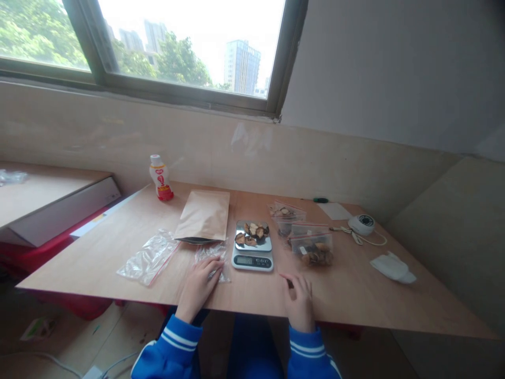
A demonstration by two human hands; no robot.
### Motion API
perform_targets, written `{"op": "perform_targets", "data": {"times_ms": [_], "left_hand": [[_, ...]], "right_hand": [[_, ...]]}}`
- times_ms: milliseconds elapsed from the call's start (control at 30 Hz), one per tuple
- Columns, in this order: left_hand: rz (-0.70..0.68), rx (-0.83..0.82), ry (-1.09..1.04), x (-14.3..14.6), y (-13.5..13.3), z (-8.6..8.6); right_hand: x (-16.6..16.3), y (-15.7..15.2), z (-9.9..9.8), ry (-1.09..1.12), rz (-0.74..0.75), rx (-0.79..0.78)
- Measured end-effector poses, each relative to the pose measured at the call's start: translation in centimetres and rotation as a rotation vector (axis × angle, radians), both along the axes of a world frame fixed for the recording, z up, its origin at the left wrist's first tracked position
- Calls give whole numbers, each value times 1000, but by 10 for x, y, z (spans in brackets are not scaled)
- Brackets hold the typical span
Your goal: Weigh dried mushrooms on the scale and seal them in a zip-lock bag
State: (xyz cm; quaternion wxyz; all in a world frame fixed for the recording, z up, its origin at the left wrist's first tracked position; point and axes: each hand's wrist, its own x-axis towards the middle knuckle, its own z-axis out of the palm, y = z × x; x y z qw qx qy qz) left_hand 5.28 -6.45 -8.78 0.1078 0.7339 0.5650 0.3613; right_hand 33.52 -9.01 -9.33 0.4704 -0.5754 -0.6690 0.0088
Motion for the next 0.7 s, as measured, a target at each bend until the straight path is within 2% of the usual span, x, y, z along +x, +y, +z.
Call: {"op": "perform_targets", "data": {"times_ms": [167,267,400,467,533,633,700], "left_hand": [[62,172,-121,5,-13,10],[80,290,-182,16,-30,19],[39,379,-134,31,-52,29],[35,377,-107,35,-59,33],[103,343,-168,35,-62,37],[285,227,-456,29,-61,42],[281,85,-641,22,-60,44]], "right_hand": [[-45,-16,20,202,190,-158],[-80,-24,28,470,268,-336],[-114,-23,40,850,421,-529],[-121,-20,48,938,501,-552],[-122,-17,56,979,515,-529],[-119,-15,61,990,510,-492],[-117,-15,58,971,519,-482]]}}
